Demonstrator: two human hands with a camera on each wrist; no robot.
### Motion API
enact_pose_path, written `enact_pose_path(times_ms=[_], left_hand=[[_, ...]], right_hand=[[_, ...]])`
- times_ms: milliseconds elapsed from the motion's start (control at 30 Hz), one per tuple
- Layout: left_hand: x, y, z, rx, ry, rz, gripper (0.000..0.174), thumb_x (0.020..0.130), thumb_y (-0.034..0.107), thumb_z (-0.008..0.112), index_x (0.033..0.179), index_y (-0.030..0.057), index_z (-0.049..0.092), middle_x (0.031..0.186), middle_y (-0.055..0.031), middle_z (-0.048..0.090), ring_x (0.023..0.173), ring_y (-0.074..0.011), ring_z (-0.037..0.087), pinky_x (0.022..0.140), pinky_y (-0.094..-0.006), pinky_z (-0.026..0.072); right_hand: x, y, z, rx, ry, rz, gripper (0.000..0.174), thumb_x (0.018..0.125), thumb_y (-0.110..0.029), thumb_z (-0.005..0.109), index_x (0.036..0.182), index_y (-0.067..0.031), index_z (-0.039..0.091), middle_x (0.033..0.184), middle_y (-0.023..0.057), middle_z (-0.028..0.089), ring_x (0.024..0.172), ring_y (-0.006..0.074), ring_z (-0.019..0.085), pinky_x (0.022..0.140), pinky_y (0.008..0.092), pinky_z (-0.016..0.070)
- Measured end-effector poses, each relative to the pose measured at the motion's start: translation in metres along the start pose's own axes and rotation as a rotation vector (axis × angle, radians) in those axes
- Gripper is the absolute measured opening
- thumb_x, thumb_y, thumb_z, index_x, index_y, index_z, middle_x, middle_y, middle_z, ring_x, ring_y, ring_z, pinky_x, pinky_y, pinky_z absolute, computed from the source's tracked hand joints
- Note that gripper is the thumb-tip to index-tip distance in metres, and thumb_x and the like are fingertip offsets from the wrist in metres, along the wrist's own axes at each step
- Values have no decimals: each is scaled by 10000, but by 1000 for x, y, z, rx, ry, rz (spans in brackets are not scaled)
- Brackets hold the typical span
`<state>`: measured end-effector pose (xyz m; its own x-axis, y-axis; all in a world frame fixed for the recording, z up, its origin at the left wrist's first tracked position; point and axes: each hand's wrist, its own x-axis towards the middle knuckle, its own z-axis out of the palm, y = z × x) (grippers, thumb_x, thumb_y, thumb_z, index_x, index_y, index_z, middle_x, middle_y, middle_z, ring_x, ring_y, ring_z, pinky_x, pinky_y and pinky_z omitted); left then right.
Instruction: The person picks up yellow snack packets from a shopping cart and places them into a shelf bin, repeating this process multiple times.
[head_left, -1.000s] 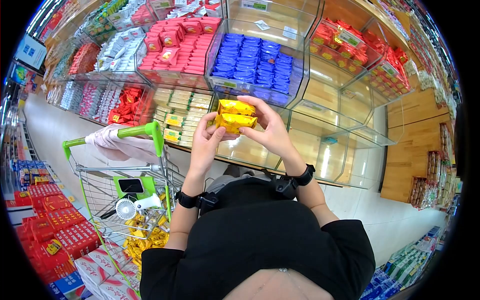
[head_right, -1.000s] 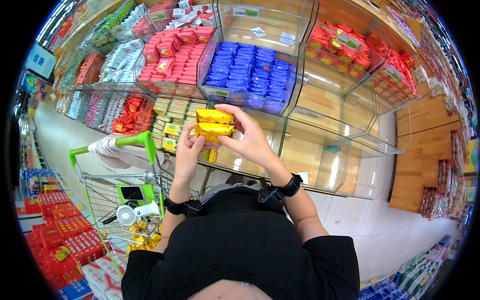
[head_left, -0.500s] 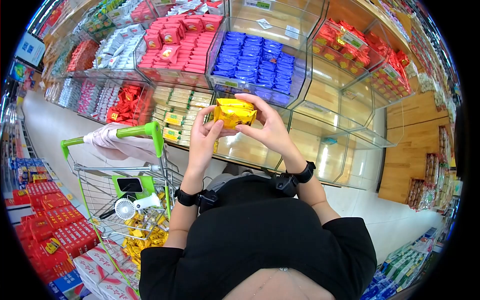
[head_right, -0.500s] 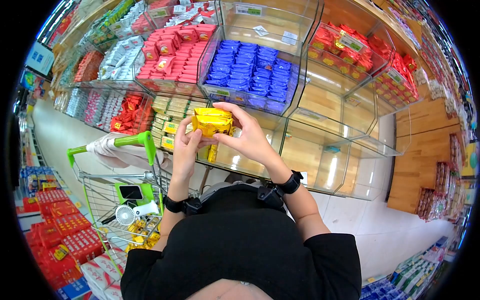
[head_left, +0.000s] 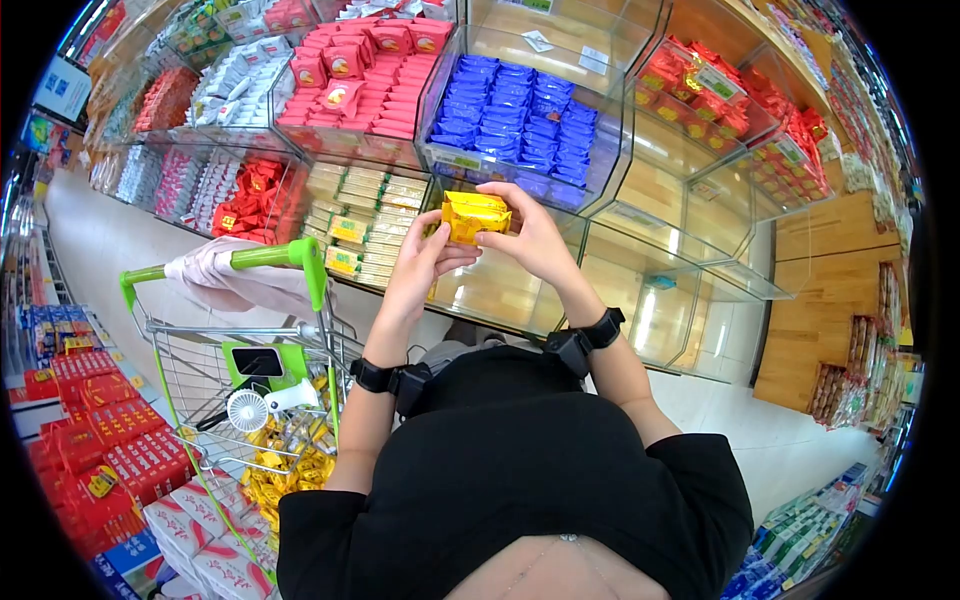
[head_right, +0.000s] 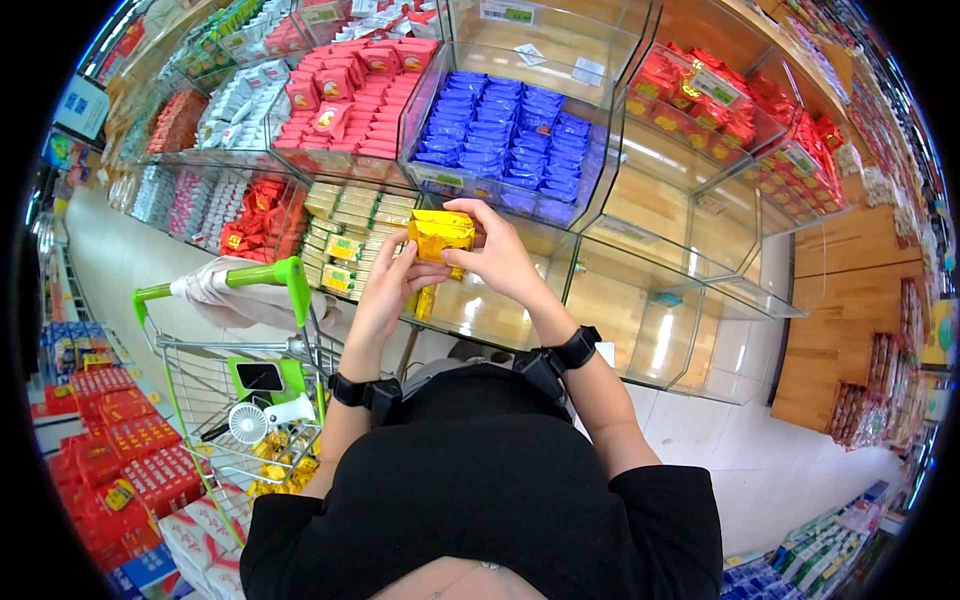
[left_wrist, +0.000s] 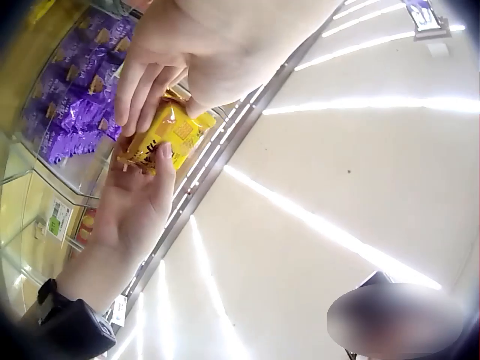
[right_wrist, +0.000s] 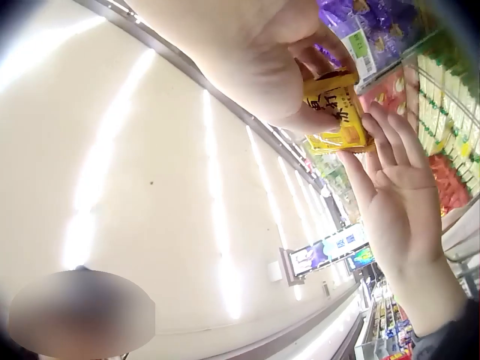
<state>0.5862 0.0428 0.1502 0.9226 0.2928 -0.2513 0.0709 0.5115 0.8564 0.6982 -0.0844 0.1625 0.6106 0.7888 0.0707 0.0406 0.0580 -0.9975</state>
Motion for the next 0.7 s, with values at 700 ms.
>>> enact_pose_path(times_ms=[700], left_hand=[[65,-166,-82,-513,431,-730,288,811,118,410,1084,37,372,1024,-213,431,954,-345,454,853,-467,389]], right_hand=[[11,241,11,-592,-138,503,486,471,-108,701,915,-31,520,831,132,580,743,252,559,651,322,453]])
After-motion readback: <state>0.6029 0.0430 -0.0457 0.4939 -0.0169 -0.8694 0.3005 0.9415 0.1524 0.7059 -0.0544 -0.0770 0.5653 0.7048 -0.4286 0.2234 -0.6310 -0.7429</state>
